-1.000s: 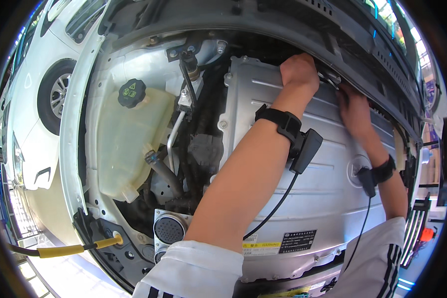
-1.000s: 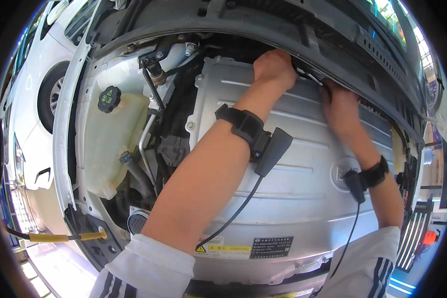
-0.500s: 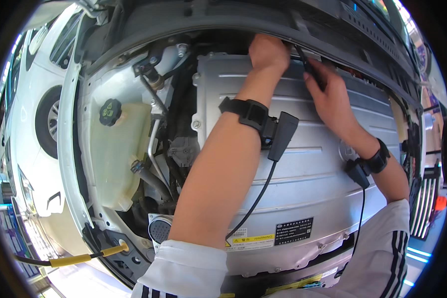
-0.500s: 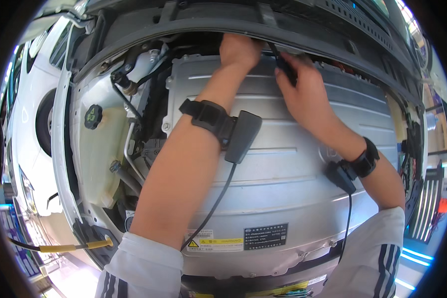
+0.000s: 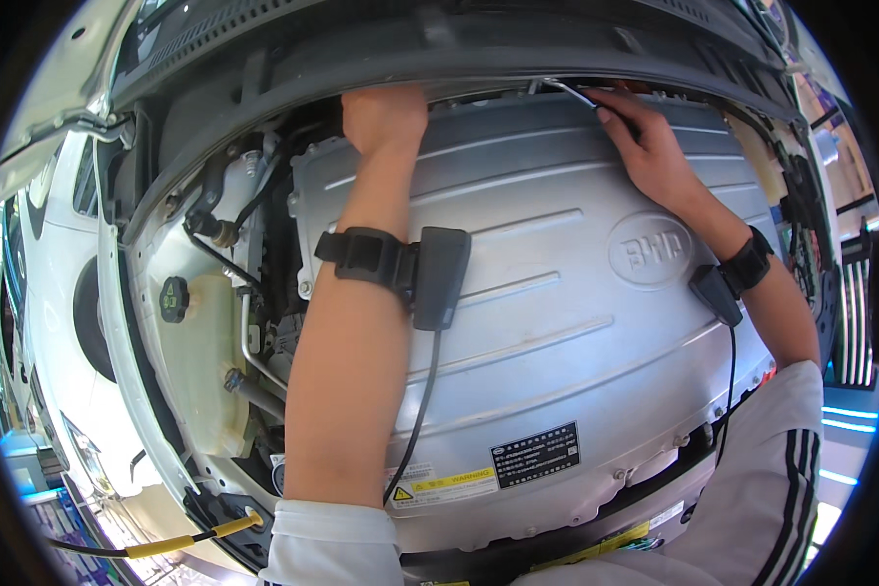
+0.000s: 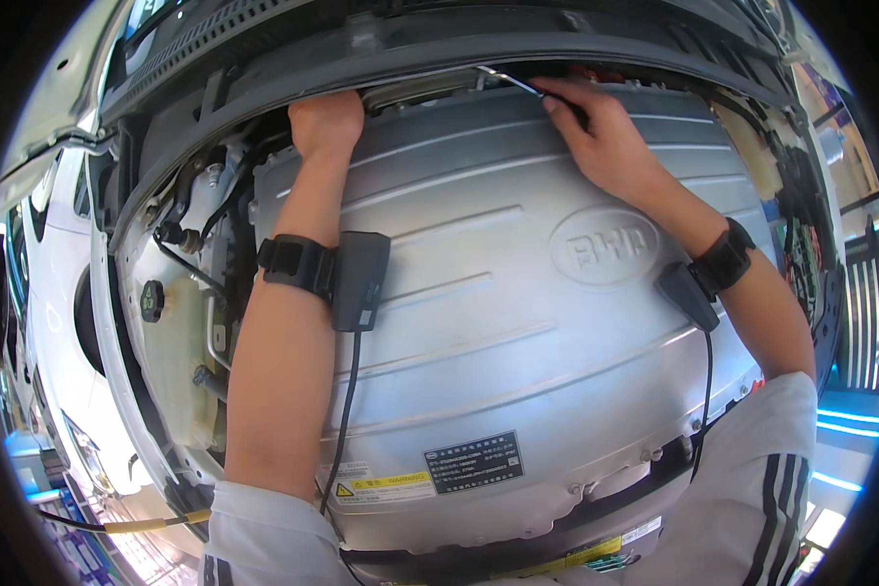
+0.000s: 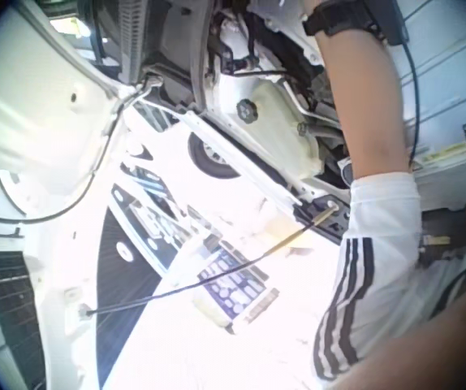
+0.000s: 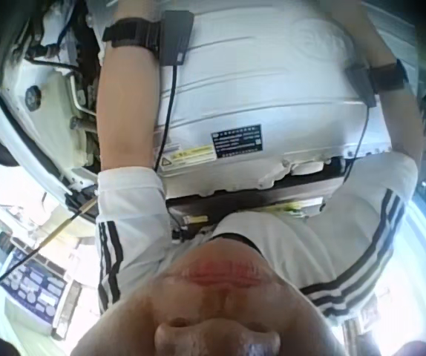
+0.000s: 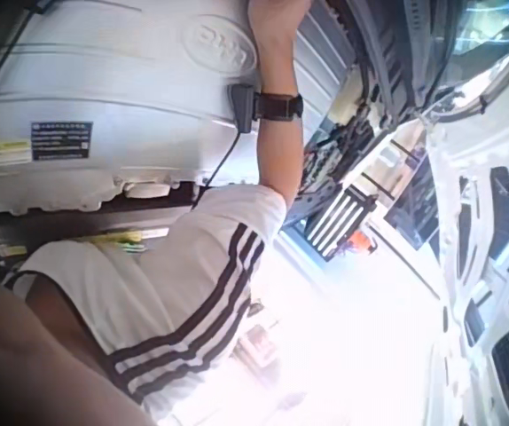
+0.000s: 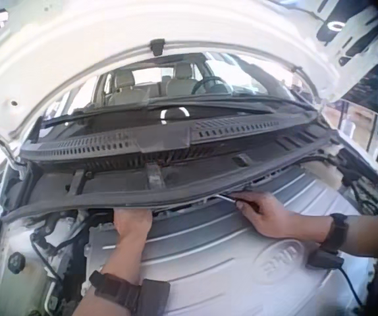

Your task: Work on an electric car engine using tools.

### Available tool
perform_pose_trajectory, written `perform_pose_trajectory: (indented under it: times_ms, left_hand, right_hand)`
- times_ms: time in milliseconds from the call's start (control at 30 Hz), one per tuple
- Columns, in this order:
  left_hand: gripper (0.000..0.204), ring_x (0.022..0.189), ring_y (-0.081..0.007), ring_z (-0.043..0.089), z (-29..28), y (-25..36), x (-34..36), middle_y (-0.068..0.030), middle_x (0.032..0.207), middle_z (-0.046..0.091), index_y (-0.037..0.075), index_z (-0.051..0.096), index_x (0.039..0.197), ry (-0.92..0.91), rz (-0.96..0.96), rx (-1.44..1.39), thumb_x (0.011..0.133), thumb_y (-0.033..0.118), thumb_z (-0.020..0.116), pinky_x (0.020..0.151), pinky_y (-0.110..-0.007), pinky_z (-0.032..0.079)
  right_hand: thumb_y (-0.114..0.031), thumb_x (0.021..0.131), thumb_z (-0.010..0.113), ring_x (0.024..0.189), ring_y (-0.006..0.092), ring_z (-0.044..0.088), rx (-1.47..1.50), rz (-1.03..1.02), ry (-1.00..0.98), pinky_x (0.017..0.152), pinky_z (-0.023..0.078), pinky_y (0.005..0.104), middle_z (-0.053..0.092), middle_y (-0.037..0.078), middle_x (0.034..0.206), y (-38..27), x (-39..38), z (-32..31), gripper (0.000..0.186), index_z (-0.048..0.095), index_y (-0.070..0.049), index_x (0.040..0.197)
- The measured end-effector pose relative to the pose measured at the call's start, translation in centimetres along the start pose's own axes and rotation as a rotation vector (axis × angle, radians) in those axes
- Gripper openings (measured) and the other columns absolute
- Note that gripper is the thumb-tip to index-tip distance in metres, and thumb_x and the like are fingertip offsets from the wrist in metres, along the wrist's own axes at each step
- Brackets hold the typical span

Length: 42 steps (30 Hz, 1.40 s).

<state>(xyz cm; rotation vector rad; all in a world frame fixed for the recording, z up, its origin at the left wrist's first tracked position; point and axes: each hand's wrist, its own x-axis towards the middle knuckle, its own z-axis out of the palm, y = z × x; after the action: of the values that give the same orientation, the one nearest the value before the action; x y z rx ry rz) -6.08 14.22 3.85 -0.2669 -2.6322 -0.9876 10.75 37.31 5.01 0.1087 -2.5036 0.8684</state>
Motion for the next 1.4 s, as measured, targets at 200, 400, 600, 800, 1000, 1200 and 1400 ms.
perform_pose_trajectory:
  times_ms: [200, 400, 600, 800, 1000, 1200, 1400]
  left_hand:
    - [0.043, 0.111, -0.0373, 0.058, -1.3, 0.6, -0.5, -0.0197, 0.121, 0.061, 0.007, 0.060, 0.121, -0.025, -0.024, 0.028, 0.085, 0.030, 0.054, 0.095, -0.041, 0.047]
    - [0.047, 0.112, -0.0367, 0.058, -0.8, 1.2, -1.1, -0.0196, 0.122, 0.060, 0.007, 0.058, 0.123, -0.134, 0.120, 0.003, 0.084, 0.034, 0.059, 0.096, -0.039, 0.046]
    - [0.036, 0.101, -0.0296, 0.064, 0.6, 1.9, -1.0, -0.0137, 0.107, 0.068, 0.006, 0.066, 0.111, -0.233, 0.265, -0.019, 0.085, 0.030, 0.063, 0.089, -0.035, 0.049]
    - [0.027, 0.099, -0.0202, 0.065, 2.5, 3.3, -1.0, -0.0066, 0.103, 0.071, 0.009, 0.070, 0.104, -0.364, 0.292, -0.109, 0.082, 0.024, 0.066, 0.090, -0.031, 0.047]
    - [0.037, 0.100, -0.0214, 0.064, 4.8, 4.9, -1.3, -0.0059, 0.104, 0.071, 0.009, 0.070, 0.105, -0.218, 0.242, -0.001, 0.077, 0.034, 0.073, 0.090, -0.032, 0.047]
    - [0.046, 0.103, -0.0225, 0.063, 6.0, 4.3, -0.9, -0.0046, 0.107, 0.070, 0.011, 0.071, 0.105, -0.274, 0.191, -0.187, 0.074, 0.045, 0.076, 0.091, -0.034, 0.045]
    - [0.042, 0.100, -0.0186, 0.064, 5.0, 4.3, -0.6, -0.0026, 0.102, 0.071, 0.012, 0.074, 0.098, -0.308, 0.153, -0.140, 0.074, 0.046, 0.076, 0.091, -0.031, 0.043]
  right_hand:
    - [-0.013, 0.095, 0.052, 0.082, 0.0286, 0.056, -0.043, -0.010, -0.053, 0.076, 0.045, 0.0342, 0.058, 0.017, 0.098, -1.2, 0.4, 0.2, 0.029, 0.059, -0.002, 0.121]
    - [-0.015, 0.096, 0.051, 0.089, 0.0321, 0.056, -0.134, -0.118, -0.037, 0.081, 0.044, 0.0382, 0.056, 0.015, 0.097, -0.9, 0.5, 0.2, 0.031, 0.057, -0.004, 0.124]
    - [-0.017, 0.096, 0.050, 0.092, 0.0345, 0.058, -0.202, -0.046, -0.062, 0.080, 0.047, 0.0412, 0.059, 0.014, 0.099, -0.9, 0.3, 0.2, 0.031, 0.058, -0.009, 0.125]
    - [-0.016, 0.094, 0.049, 0.090, 0.0359, 0.061, -0.311, -0.018, -0.029, 0.078, 0.050, 0.0446, 0.061, 0.014, 0.102, -1.6, 0.4, 0.9, 0.032, 0.059, -0.014, 0.125]
    - [-0.013, 0.092, 0.050, 0.090, 0.0356, 0.062, -0.338, -0.024, -0.015, 0.076, 0.050, 0.0451, 0.064, 0.015, 0.098, -1.5, 0.5, 0.7, 0.034, 0.060, -0.015, 0.124]
    - [-0.012, 0.091, 0.052, 0.095, 0.0344, 0.063, -0.380, -0.064, -0.060, 0.080, 0.051, 0.0429, 0.066, 0.017, 0.098, 0.1, 1.9, -0.4, 0.034, 0.062, -0.016, 0.123]
    - [-0.011, 0.095, 0.048, 0.102, 0.0250, 0.062, -0.568, -0.107, -0.352, 0.090, 0.049, 0.0369, 0.065, 0.008, 0.113, -2.1, 4.9, -3.2, 0.034, 0.063, -0.021, 0.124]
